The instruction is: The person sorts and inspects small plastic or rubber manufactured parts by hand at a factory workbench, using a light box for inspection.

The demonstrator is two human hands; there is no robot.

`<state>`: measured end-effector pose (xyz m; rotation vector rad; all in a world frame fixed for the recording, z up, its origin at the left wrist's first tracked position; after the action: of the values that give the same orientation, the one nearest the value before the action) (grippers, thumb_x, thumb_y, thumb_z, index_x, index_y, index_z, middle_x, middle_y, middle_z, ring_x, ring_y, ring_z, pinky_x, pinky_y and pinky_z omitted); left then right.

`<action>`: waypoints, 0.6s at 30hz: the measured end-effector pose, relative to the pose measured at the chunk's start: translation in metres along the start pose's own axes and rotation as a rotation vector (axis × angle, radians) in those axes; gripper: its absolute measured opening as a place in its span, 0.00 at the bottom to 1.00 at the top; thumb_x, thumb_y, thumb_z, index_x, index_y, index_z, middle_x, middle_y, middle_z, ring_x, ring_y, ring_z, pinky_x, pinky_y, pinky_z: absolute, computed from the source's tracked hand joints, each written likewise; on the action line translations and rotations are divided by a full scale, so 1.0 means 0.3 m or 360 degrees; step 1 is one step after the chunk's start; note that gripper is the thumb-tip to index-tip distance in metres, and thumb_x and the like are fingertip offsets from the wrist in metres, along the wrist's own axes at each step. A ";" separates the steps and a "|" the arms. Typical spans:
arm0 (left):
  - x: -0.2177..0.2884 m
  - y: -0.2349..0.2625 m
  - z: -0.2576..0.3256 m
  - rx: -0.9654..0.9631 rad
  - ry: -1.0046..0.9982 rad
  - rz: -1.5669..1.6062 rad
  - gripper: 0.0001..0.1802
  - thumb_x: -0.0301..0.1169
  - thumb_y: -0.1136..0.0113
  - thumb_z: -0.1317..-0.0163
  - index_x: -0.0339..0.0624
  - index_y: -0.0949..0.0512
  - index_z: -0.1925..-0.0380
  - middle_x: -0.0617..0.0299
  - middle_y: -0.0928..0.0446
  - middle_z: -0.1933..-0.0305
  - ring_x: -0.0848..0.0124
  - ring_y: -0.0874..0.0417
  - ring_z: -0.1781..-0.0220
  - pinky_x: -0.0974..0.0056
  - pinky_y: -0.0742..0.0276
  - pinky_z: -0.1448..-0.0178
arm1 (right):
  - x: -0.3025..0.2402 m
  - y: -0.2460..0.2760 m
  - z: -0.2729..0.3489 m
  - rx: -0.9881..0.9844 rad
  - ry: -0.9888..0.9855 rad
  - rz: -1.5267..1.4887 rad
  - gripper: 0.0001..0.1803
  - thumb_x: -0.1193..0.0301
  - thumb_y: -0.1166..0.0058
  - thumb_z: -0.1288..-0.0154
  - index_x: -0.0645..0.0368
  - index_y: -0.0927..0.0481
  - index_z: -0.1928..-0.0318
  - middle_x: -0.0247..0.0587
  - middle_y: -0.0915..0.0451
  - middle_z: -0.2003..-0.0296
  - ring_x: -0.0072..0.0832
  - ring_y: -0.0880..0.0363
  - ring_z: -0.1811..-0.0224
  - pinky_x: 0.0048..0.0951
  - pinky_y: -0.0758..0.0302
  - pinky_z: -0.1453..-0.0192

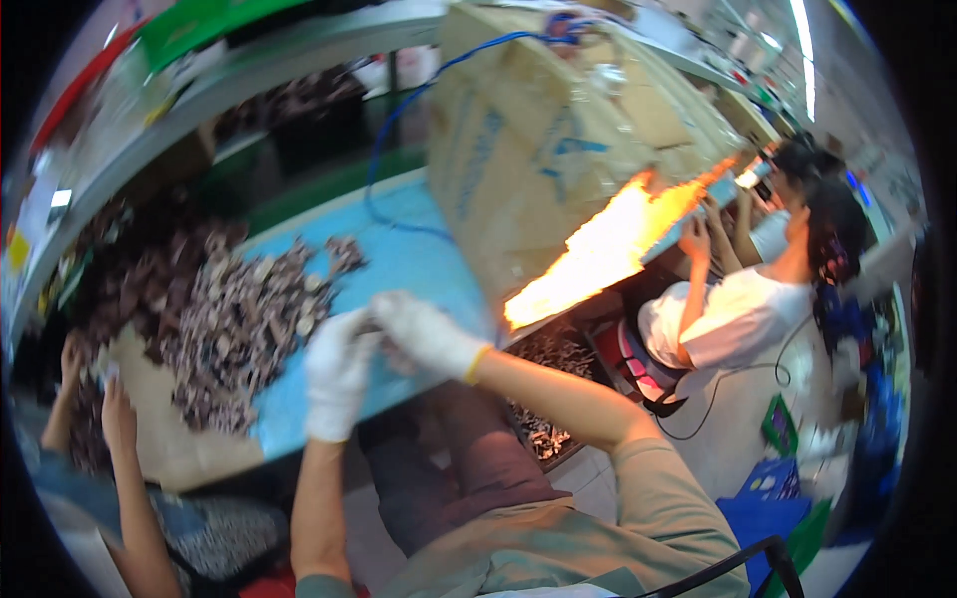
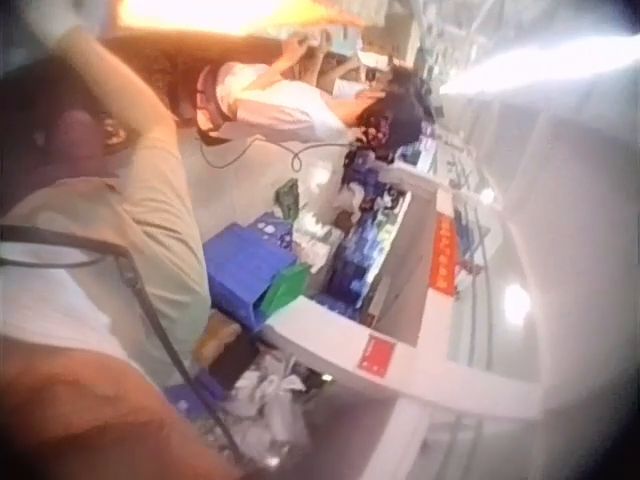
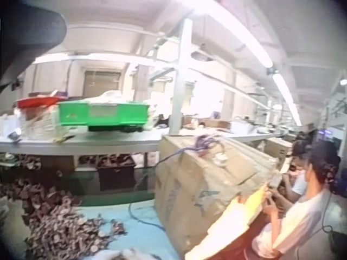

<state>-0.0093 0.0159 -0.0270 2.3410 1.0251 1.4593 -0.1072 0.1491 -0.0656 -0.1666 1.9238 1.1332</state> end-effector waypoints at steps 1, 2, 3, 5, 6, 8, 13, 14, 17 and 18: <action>-0.025 0.059 -0.014 0.0095 0.0053 -0.0066 0.13 0.26 0.35 0.32 0.36 0.17 0.49 0.49 0.15 0.53 0.55 0.13 0.53 0.58 0.18 0.46 | -0.101 -0.006 0.010 -0.0053 0.0040 0.0747 0.15 0.71 0.54 0.24 0.62 0.29 0.42 0.69 0.27 0.39 0.52 0.13 0.57 0.45 0.15 0.60; -0.060 0.090 -0.037 0.0192 0.0075 -0.0181 0.13 0.27 0.35 0.32 0.37 0.17 0.49 0.49 0.15 0.53 0.54 0.14 0.51 0.56 0.19 0.44 | -0.134 0.020 0.064 -0.0129 0.0211 0.0921 0.18 0.69 0.54 0.22 0.59 0.30 0.36 0.69 0.31 0.35 0.58 0.15 0.51 0.47 0.16 0.51; -0.101 0.133 -0.055 0.0297 0.0107 -0.0301 0.13 0.28 0.35 0.33 0.38 0.16 0.50 0.50 0.15 0.52 0.53 0.15 0.49 0.55 0.21 0.42 | -0.152 0.073 0.135 0.0239 0.0116 0.0413 0.29 0.55 0.44 0.25 0.55 0.30 0.32 0.56 0.18 0.50 0.51 0.16 0.49 0.47 0.20 0.44; -0.233 0.180 -0.073 0.0109 -0.0003 -0.1117 0.14 0.31 0.35 0.34 0.40 0.16 0.50 0.51 0.17 0.49 0.51 0.18 0.43 0.50 0.25 0.37 | -0.202 0.203 0.263 -0.0231 -0.0188 0.0049 0.24 0.53 0.45 0.25 0.52 0.22 0.37 0.49 0.15 0.52 0.48 0.15 0.48 0.48 0.19 0.45; -0.273 0.188 -0.064 0.0115 -0.0026 -0.1283 0.14 0.32 0.35 0.34 0.41 0.16 0.50 0.51 0.17 0.48 0.50 0.20 0.41 0.49 0.27 0.35 | -0.151 0.240 0.317 -0.0592 -0.0463 0.0174 0.21 0.50 0.49 0.24 0.48 0.18 0.43 0.48 0.14 0.53 0.49 0.14 0.50 0.49 0.19 0.46; -0.251 0.165 -0.069 0.0153 -0.0114 -0.1512 0.14 0.31 0.36 0.34 0.41 0.16 0.50 0.50 0.19 0.45 0.46 0.21 0.40 0.45 0.28 0.34 | 0.019 0.342 0.431 -0.0403 0.0125 0.0825 0.13 0.57 0.52 0.25 0.46 0.17 0.57 0.41 0.15 0.67 0.41 0.12 0.63 0.41 0.16 0.55; -0.067 -0.031 0.016 0.0104 -0.0048 -0.0660 0.13 0.27 0.40 0.30 0.34 0.17 0.49 0.48 0.17 0.48 0.52 0.17 0.46 0.52 0.23 0.39 | 0.491 0.736 0.331 0.0910 -0.0588 0.0519 0.15 0.57 0.44 0.26 0.54 0.12 0.58 0.51 0.14 0.69 0.47 0.14 0.66 0.46 0.20 0.59; -0.068 -0.090 0.040 0.0068 0.0241 -0.0465 0.13 0.27 0.41 0.29 0.34 0.17 0.48 0.48 0.17 0.48 0.55 0.16 0.47 0.55 0.23 0.39 | 0.528 0.779 0.246 0.0691 -0.0848 0.0710 0.13 0.60 0.43 0.28 0.55 0.12 0.57 0.53 0.14 0.68 0.51 0.14 0.62 0.47 0.19 0.54; -0.086 -0.303 0.022 -0.0012 0.0757 0.0052 0.15 0.28 0.43 0.26 0.33 0.18 0.45 0.51 0.16 0.48 0.61 0.16 0.48 0.59 0.22 0.39 | 1.018 0.732 0.266 0.0142 -0.0199 0.1967 0.22 0.58 0.55 0.21 0.47 0.25 0.32 0.32 0.15 0.45 0.42 0.13 0.64 0.50 0.20 0.59; -0.126 -0.313 0.044 0.0057 0.1061 0.0270 0.16 0.29 0.44 0.25 0.33 0.18 0.43 0.53 0.16 0.48 0.64 0.16 0.48 0.61 0.22 0.39 | 0.995 0.720 0.186 0.0141 -0.0149 0.1933 0.22 0.58 0.55 0.21 0.47 0.25 0.32 0.32 0.15 0.45 0.42 0.13 0.64 0.50 0.20 0.59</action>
<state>-0.0507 0.0636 -0.1072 2.0278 0.9956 2.3938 -0.3635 0.4036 -0.1571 1.2292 1.9461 1.7175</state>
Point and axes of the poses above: each hand's wrist, its own z-axis away from the middle knuckle, its own y-axis out of the back of the hand, x = y × z, the point moved 4 cm from there along -z, towards the middle knuckle
